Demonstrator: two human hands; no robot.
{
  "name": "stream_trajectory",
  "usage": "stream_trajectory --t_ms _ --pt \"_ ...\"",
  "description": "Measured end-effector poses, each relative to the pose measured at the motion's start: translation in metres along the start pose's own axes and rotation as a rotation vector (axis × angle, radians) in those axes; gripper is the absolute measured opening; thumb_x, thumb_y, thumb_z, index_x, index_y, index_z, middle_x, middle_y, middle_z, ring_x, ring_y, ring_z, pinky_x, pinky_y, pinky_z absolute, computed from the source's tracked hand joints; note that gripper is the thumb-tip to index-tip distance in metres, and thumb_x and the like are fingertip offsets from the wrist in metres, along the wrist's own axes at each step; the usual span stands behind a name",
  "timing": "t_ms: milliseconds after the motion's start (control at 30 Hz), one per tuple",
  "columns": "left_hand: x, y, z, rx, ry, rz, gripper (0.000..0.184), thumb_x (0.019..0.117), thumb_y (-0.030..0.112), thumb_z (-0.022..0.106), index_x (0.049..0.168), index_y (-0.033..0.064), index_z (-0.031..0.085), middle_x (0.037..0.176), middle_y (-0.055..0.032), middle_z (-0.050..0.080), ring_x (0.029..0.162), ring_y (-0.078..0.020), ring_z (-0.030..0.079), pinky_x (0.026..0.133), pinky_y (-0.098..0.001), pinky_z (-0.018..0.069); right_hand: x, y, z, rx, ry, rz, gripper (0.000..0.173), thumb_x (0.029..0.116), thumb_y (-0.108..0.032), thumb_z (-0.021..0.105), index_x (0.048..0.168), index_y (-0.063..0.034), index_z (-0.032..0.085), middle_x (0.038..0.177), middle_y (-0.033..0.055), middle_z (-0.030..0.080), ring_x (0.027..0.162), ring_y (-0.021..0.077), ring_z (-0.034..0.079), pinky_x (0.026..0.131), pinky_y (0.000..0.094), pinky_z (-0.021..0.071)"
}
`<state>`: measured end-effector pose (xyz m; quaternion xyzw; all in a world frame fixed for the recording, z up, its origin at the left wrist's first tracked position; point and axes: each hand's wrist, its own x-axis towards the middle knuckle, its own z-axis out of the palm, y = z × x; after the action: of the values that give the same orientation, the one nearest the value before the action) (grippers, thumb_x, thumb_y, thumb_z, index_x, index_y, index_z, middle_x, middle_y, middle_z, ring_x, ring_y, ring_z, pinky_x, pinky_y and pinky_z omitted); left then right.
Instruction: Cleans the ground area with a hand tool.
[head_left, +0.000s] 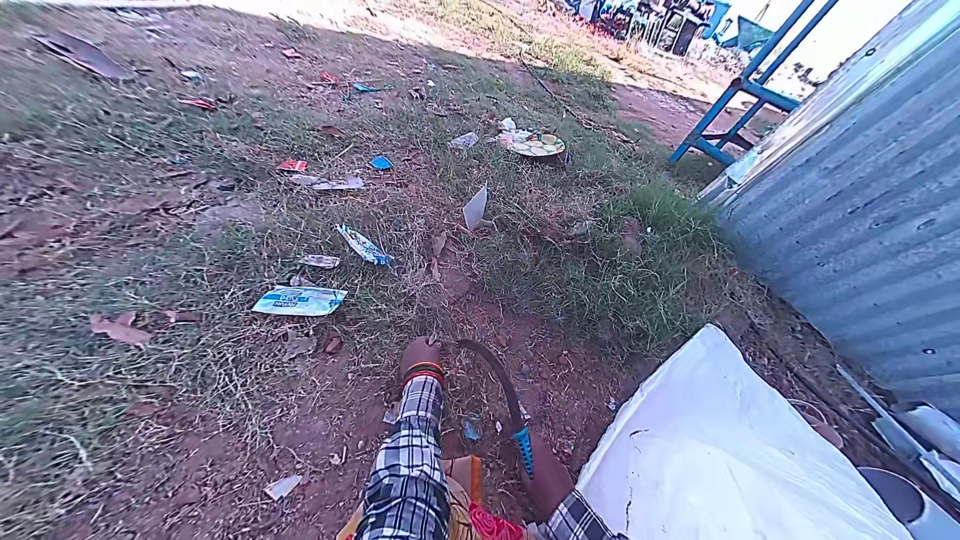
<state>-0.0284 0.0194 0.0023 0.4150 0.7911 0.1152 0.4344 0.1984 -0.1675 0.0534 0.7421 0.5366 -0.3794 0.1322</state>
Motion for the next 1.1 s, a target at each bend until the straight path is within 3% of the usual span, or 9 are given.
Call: stream_trajectory --t_ms 133,267,400,467,633,733,800,933,1100 --pt "-0.009 0.009 0.006 0.025 0.120 0.043 0.043 0.1012 0.020 0.061 0.144 0.0119 0.058 0.165 -0.0133 0.036 0.138 -0.0356 0.054 0.108 -0.0558 0.0488 0.001 0.000 0.000 0.081 0.016 -0.010 0.069 0.0984 -0.018 0.065 0.158 -0.0087 0.032 0.135 0.0225 0.063 0.120 0.0386 0.066 0.103 0.0576 0.0506" --pt "-0.007 0.010 0.015 0.125 0.077 -0.019 0.068 0.0997 0.017 0.061 0.161 0.0119 0.033 0.156 -0.0197 0.048 0.132 -0.0365 0.059 0.105 -0.0557 0.0512 -0.003 -0.001 -0.010 0.048 0.125 -0.052 0.066 0.1002 -0.022 0.063 0.157 -0.0074 0.034 0.132 0.0217 0.065 0.117 0.0370 0.068 0.100 0.0562 0.0527" --pt "-0.015 0.015 0.012 0.163 0.000 -0.082 0.039 0.1021 0.020 0.057 0.134 -0.0014 0.061 0.135 -0.0221 0.065 0.128 -0.0351 0.063 0.103 -0.0561 0.0516 -0.086 -0.095 -0.081 0.200 0.158 -0.024 0.056 0.1059 -0.009 0.054 0.155 0.0065 0.034 0.148 0.0291 0.052 0.136 0.0414 0.054 0.115 0.0497 0.0385" --pt "-0.016 0.014 0.008 0.191 -0.036 -0.090 0.035 0.1033 0.023 0.055 0.126 -0.0010 0.067 0.133 -0.0215 0.067 0.128 -0.0345 0.063 0.103 -0.0572 0.0509 -0.110 -0.123 -0.101 0.261 0.247 -0.101 0.049 0.1053 -0.006 0.053 0.148 0.0132 0.041 0.142 0.0331 0.055 0.132 0.0438 0.056 0.113 0.0481 0.0402" --pt "-0.005 0.007 0.008 0.207 -0.054 -0.080 0.039 0.1030 0.025 0.054 0.136 0.0058 0.063 0.139 -0.0180 0.064 0.132 -0.0341 0.060 0.105 -0.0581 0.0497 0.004 -0.052 -0.050 0.135 0.757 -0.681 0.046 0.0946 -0.016 0.068 0.133 0.0082 0.060 0.119 0.0234 0.071 0.097 0.0347 0.075 0.083 0.0498 0.0616" --pt "-0.005 0.005 0.003 0.223 -0.094 -0.054 0.042 0.1045 0.025 0.053 0.142 0.0070 0.059 0.145 -0.0185 0.060 0.136 -0.0342 0.056 0.109 -0.0585 0.0464 0.024 -0.027 -0.059 -0.159 0.345 -0.357 0.058 0.1010 -0.016 0.060 0.155 -0.0047 0.042 0.145 0.0207 0.058 0.122 0.0367 0.066 0.101 0.0530 0.0535" --pt "-0.004 0.005 0.003 0.262 -0.121 -0.036 0.042 0.1056 0.027 0.052 0.141 0.0055 0.059 0.146 -0.0189 0.059 0.138 -0.0345 0.055 0.110 -0.0582 0.0457 0.039 0.004 -0.056 -0.284 0.079 -0.109 0.068 0.1019 -0.016 0.059 0.162 -0.0118 0.028 0.147 0.0219 0.055 0.125 0.0419 0.063 0.102 0.0606 0.0511" --pt "-0.007 0.013 0.006 0.328 -0.146 -0.060 0.042 0.1031 0.028 0.056 0.138 0.0042 0.062 0.144 -0.0196 0.060 0.136 -0.0353 0.057 0.107 -0.0591 0.0478 0.033 0.037 -0.042 -0.241 0.081 -0.038 0.068 0.1011 -0.021 0.062 0.160 -0.0099 0.031 0.145 0.0211 0.058 0.125 0.0394 0.063 0.104 0.0589 0.0496" --pt "-0.010 0.017 0.003 0.342 -0.140 -0.064 0.040 0.1031 0.023 0.054 0.137 0.0035 0.062 0.143 -0.0190 0.061 0.135 -0.0350 0.057 0.107 -0.0582 0.0481 0.020 -0.017 -0.051 -0.046 0.250 -0.201 0.061 0.1040 -0.027 0.058 0.157 -0.0049 0.037 0.139 0.0205 0.062 0.120 0.0364 0.066 0.102 0.0541 0.0523"
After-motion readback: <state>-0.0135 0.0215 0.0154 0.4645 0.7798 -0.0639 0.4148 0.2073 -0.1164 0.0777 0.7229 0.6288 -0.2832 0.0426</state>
